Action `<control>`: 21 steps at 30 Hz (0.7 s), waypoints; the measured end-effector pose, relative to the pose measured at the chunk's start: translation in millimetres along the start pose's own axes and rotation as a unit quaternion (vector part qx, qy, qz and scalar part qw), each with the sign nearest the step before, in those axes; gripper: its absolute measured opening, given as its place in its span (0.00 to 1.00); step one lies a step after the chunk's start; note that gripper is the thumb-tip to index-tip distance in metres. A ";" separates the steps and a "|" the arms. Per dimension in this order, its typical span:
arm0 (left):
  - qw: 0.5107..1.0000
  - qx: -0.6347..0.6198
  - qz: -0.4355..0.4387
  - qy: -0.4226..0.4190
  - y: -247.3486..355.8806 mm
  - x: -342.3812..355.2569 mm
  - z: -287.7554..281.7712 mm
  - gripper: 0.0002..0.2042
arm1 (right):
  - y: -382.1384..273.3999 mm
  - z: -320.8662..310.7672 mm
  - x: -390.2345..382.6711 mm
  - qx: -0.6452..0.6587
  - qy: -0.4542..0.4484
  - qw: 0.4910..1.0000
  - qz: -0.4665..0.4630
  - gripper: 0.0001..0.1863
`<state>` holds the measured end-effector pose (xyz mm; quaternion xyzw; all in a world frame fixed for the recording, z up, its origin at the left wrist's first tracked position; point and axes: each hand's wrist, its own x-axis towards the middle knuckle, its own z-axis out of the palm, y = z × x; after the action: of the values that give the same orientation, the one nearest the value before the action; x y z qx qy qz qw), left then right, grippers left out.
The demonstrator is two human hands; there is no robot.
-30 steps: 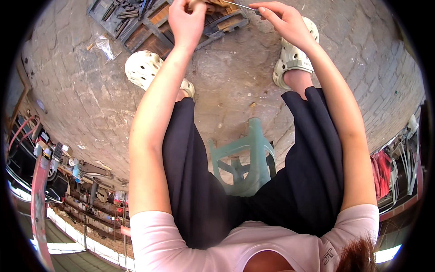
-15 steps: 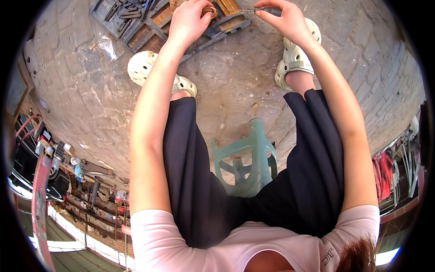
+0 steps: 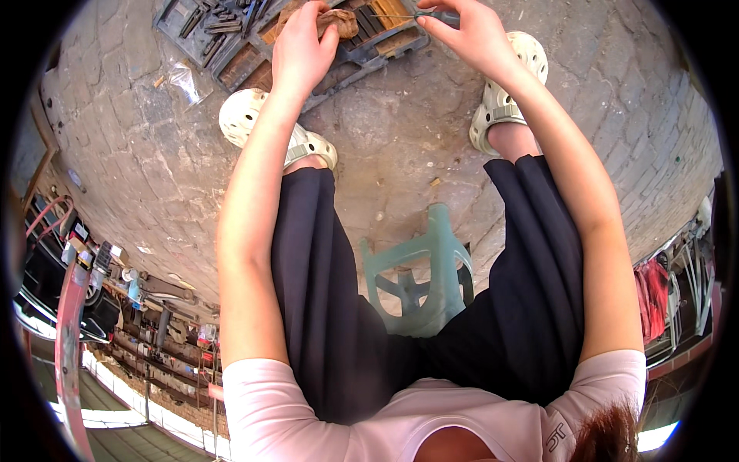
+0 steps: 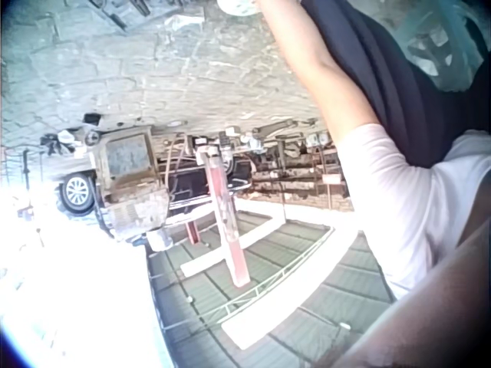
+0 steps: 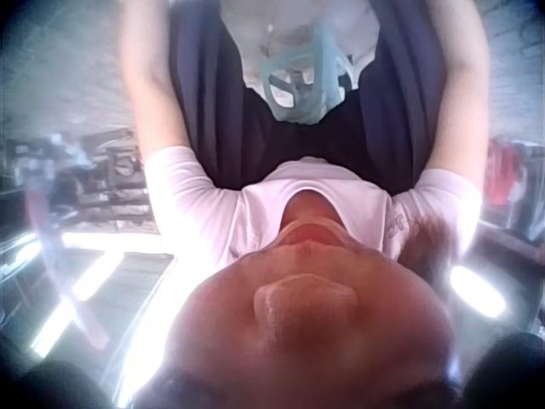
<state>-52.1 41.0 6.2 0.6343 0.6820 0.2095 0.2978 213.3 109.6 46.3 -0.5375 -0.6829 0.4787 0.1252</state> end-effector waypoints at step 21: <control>0.984 0.145 0.076 0.074 14.0 -13.3 39.9 0.10 | -7.7 29.2 -39.5 -0.186 0.034 0.968 -0.165 0.16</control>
<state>-14.7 25.7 -11.9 0.7039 0.6747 0.1765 0.1347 204.0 61.0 51.0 -0.4470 -0.8347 0.2970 0.1234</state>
